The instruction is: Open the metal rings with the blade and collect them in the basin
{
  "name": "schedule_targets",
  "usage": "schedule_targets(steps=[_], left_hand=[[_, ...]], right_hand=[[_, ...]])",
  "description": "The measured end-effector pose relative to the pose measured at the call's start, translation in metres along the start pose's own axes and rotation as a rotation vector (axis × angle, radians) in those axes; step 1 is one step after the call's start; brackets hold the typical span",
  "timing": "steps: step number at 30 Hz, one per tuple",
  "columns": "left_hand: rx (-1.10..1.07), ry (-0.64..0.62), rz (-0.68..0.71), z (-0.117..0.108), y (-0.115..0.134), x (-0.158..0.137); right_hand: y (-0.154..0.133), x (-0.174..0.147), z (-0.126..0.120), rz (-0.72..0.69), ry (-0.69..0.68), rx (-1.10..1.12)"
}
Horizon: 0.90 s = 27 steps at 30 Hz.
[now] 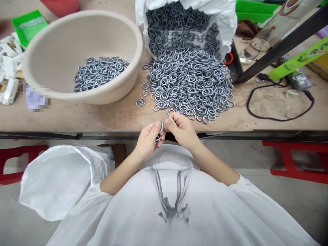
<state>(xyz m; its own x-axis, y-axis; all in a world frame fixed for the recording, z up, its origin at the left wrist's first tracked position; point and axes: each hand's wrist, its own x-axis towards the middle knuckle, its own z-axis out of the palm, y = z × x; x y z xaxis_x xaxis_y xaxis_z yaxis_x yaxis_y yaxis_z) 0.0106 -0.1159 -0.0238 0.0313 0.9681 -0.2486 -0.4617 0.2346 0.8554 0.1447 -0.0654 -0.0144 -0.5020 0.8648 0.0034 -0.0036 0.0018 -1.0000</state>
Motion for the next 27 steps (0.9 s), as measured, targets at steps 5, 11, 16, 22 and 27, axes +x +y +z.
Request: schedule_targets(steps=[5,11,16,22,27], left_hand=[[-0.082,0.045,-0.04,0.004,0.007,-0.003],[-0.105,0.045,-0.064,0.002,0.006,-0.005],[-0.127,0.018,-0.084,0.002,0.006,-0.007],[-0.135,-0.01,-0.08,0.0,0.005,-0.007],[-0.078,-0.166,-0.046,-0.004,0.004,-0.014]], right_hand=[[0.0,-0.009,-0.005,-0.234,0.019,-0.444],[0.001,-0.016,-0.001,-0.333,0.012,-0.638],[-0.002,-0.017,-0.002,-0.367,0.045,-0.648],[-0.004,-0.017,-0.001,-0.334,0.017,-0.653],[0.004,-0.003,-0.015,-0.146,0.107,-0.711]])
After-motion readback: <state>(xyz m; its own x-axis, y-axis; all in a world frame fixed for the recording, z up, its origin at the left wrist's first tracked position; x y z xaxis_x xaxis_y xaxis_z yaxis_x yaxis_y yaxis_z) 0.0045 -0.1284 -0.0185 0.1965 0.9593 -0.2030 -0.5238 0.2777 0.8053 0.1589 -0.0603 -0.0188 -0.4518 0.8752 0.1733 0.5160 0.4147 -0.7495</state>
